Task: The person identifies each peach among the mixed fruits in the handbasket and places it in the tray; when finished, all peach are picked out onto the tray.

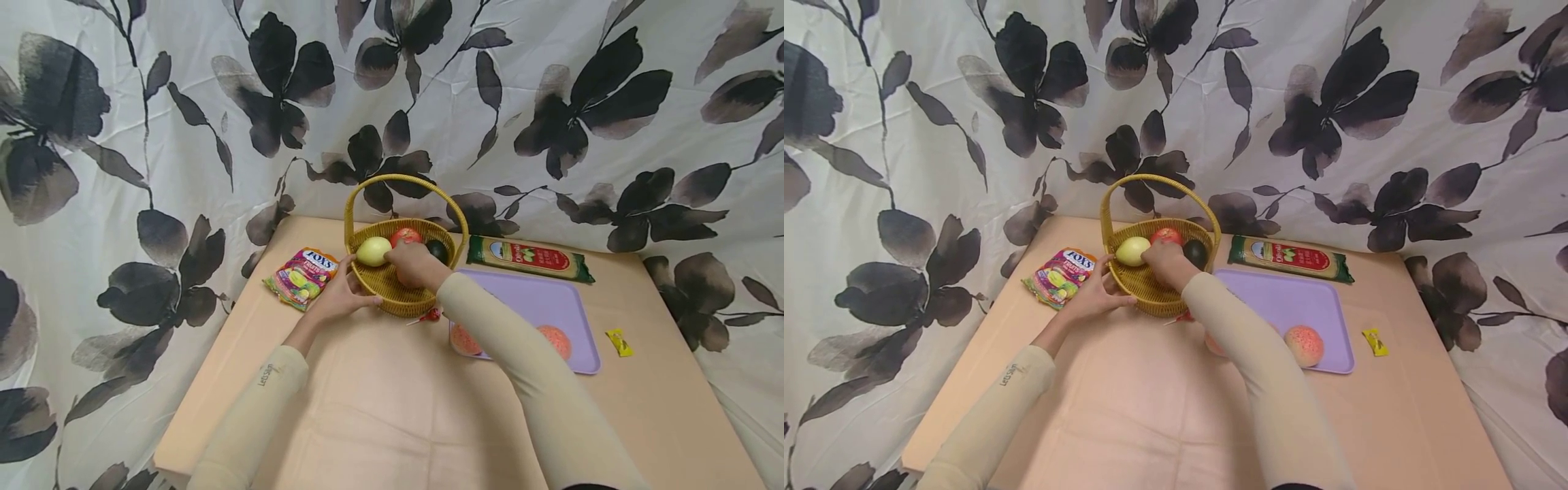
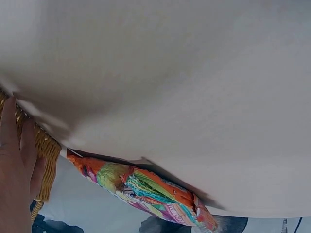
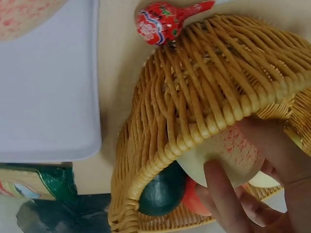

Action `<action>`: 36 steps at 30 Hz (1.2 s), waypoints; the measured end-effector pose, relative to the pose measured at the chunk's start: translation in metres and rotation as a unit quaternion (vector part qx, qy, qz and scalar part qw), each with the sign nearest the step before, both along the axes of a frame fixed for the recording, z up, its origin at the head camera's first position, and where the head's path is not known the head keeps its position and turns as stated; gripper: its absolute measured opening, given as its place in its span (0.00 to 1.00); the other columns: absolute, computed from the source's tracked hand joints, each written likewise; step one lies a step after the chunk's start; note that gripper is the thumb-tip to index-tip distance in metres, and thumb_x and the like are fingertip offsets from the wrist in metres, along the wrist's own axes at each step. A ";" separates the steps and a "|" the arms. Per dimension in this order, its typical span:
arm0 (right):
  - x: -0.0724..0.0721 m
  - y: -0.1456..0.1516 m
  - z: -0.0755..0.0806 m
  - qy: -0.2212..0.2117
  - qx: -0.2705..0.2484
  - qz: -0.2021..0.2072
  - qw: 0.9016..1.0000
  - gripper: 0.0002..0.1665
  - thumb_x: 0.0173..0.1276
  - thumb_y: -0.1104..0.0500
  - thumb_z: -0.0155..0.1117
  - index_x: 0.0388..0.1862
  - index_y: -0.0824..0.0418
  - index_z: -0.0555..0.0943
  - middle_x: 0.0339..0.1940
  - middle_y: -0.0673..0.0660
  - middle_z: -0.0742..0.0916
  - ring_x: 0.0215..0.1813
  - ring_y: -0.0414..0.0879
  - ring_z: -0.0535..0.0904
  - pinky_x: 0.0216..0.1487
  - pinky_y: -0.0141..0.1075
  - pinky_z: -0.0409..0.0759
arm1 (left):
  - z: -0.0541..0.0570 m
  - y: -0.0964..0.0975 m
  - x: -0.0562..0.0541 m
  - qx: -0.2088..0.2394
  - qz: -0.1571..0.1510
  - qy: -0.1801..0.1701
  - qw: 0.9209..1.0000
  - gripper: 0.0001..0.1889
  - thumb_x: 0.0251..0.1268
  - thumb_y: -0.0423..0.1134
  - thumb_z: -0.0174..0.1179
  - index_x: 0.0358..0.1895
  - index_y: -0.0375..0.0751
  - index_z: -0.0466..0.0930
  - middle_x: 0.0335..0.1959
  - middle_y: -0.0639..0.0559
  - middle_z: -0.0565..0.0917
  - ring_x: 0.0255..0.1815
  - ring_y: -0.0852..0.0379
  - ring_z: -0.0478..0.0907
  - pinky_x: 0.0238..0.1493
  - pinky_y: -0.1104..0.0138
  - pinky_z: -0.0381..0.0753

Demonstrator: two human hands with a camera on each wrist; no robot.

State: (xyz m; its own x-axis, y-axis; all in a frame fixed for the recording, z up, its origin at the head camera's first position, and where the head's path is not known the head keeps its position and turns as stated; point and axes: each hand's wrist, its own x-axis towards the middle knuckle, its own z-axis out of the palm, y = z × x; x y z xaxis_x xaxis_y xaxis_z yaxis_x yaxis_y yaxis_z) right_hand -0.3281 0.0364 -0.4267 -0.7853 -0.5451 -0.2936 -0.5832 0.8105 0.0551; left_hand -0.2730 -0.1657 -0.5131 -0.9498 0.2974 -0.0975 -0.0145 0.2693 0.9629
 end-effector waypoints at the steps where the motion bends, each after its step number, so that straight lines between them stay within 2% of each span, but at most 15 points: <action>1: 0.000 0.002 0.000 -0.006 -0.004 -0.003 1.000 0.22 0.77 0.64 0.57 0.67 0.55 0.79 0.57 0.62 0.84 0.51 0.53 0.83 0.55 0.50 0.87 | 0.000 0.001 0.000 -0.001 0.000 0.001 1.000 0.66 0.57 0.43 0.80 0.84 0.45 0.32 0.82 0.32 0.59 0.81 0.39 0.64 0.79 0.50 0.67; 5: -0.002 0.010 0.003 -0.054 -0.014 -0.031 0.998 0.24 0.75 0.63 0.59 0.69 0.53 0.79 0.59 0.58 0.83 0.52 0.50 0.82 0.57 0.47 0.85 | -0.002 0.003 0.001 -0.010 -0.001 0.006 1.000 0.66 0.57 0.44 0.80 0.84 0.46 0.32 0.82 0.32 0.59 0.80 0.39 0.65 0.79 0.49 0.67; 8: -0.006 0.016 0.007 -0.098 -0.014 -0.044 0.994 0.26 0.71 0.63 0.62 0.67 0.53 0.79 0.58 0.59 0.81 0.48 0.49 0.80 0.45 0.40 0.85 | -0.003 0.004 0.001 -0.016 0.001 0.008 1.000 0.66 0.56 0.45 0.80 0.84 0.46 0.32 0.82 0.32 0.59 0.81 0.39 0.65 0.79 0.49 0.67; 11: -0.008 0.024 0.014 -0.131 -0.036 -0.035 0.990 0.30 0.64 0.64 0.69 0.67 0.55 0.79 0.56 0.59 0.81 0.41 0.48 0.79 0.32 0.35 0.79 | -0.004 0.005 0.001 -0.020 0.002 0.011 1.000 0.67 0.56 0.45 0.81 0.84 0.45 0.32 0.82 0.31 0.58 0.81 0.39 0.64 0.80 0.48 0.66; 13: -0.008 0.029 0.020 -0.143 -0.061 -0.025 0.987 0.33 0.61 0.63 0.73 0.66 0.56 0.80 0.55 0.58 0.82 0.38 0.46 0.79 0.30 0.33 0.78 | -0.004 0.006 0.001 -0.020 0.002 0.012 1.000 0.67 0.55 0.45 0.81 0.84 0.45 0.33 0.82 0.31 0.58 0.81 0.38 0.64 0.80 0.48 0.66; 16: -0.007 0.039 0.027 -0.145 -0.092 -0.004 0.985 0.35 0.60 0.58 0.77 0.68 0.57 0.80 0.56 0.57 0.84 0.40 0.47 0.80 0.37 0.34 0.82 | -0.005 0.007 0.001 -0.021 0.000 0.012 1.000 0.66 0.56 0.45 0.80 0.84 0.46 0.32 0.82 0.30 0.58 0.81 0.38 0.63 0.80 0.47 0.66; 20: -0.001 0.054 0.036 -0.126 -0.117 0.016 0.985 0.36 0.61 0.50 0.78 0.67 0.57 0.81 0.60 0.56 0.86 0.56 0.52 0.79 0.60 0.43 0.83 | -0.007 0.007 0.000 -0.024 0.002 0.012 1.000 0.66 0.55 0.46 0.81 0.84 0.46 0.33 0.81 0.31 0.61 0.80 0.39 0.65 0.79 0.48 0.66; 23: 0.006 0.069 0.042 -0.109 -0.135 0.024 0.985 0.36 0.61 0.48 0.80 0.67 0.56 0.82 0.61 0.56 0.87 0.60 0.53 0.78 0.64 0.47 0.81 | -0.007 0.006 0.000 -0.025 0.005 0.012 1.000 0.66 0.55 0.46 0.81 0.84 0.46 0.33 0.80 0.31 0.62 0.79 0.38 0.66 0.79 0.47 0.66; 26: 0.015 0.085 0.046 -0.103 -0.156 0.030 0.982 0.34 0.59 0.51 0.81 0.65 0.57 0.83 0.54 0.56 0.89 0.50 0.50 0.80 0.51 0.42 0.84 | -0.005 0.006 0.001 -0.021 0.007 0.009 1.000 0.66 0.56 0.44 0.80 0.84 0.45 0.33 0.82 0.31 0.58 0.80 0.36 0.64 0.80 0.46 0.64; 28: 0.022 0.093 0.050 -0.110 -0.169 0.042 0.979 0.33 0.59 0.53 0.80 0.64 0.58 0.83 0.46 0.55 0.89 0.41 0.47 0.77 0.40 0.36 0.81 | 0.000 0.007 0.003 -0.014 0.003 0.001 1.000 0.65 0.57 0.41 0.80 0.84 0.44 0.33 0.83 0.30 0.56 0.81 0.35 0.61 0.81 0.45 0.62; 30: 0.030 0.100 0.054 -0.121 -0.182 0.052 0.975 0.33 0.58 0.54 0.80 0.63 0.58 0.84 0.39 0.54 0.88 0.35 0.44 0.75 0.33 0.33 0.77 | 0.005 0.007 0.006 -0.011 0.000 -0.008 1.000 0.65 0.57 0.39 0.80 0.84 0.42 0.33 0.83 0.29 0.55 0.82 0.34 0.60 0.81 0.45 0.62; 33: 0.043 0.108 0.064 -0.145 -0.199 0.058 0.968 0.33 0.59 0.55 0.80 0.64 0.59 0.83 0.34 0.56 0.87 0.28 0.41 0.76 0.30 0.31 0.79 | 0.015 0.008 0.010 -0.013 -0.005 -0.019 1.000 0.65 0.58 0.38 0.79 0.84 0.40 0.32 0.82 0.27 0.56 0.81 0.33 0.61 0.80 0.44 0.64; 36: 0.055 0.120 0.074 -0.168 -0.215 0.033 0.962 0.34 0.59 0.55 0.81 0.65 0.59 0.82 0.42 0.59 0.85 0.27 0.41 0.81 0.32 0.33 0.85 | 0.021 0.008 0.013 -0.016 -0.005 -0.022 1.000 0.64 0.58 0.38 0.78 0.84 0.40 0.32 0.81 0.27 0.59 0.80 0.33 0.64 0.78 0.43 0.66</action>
State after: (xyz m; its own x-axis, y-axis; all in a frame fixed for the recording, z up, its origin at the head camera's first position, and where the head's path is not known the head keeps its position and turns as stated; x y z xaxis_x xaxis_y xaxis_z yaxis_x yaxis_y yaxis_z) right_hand -0.2729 0.1563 -0.3526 -0.6454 -0.7178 -0.2612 -0.5603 0.6772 -0.4769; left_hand -0.2601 -0.1575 -0.4917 -0.9413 0.3028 -0.1491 -0.0545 0.2997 0.9525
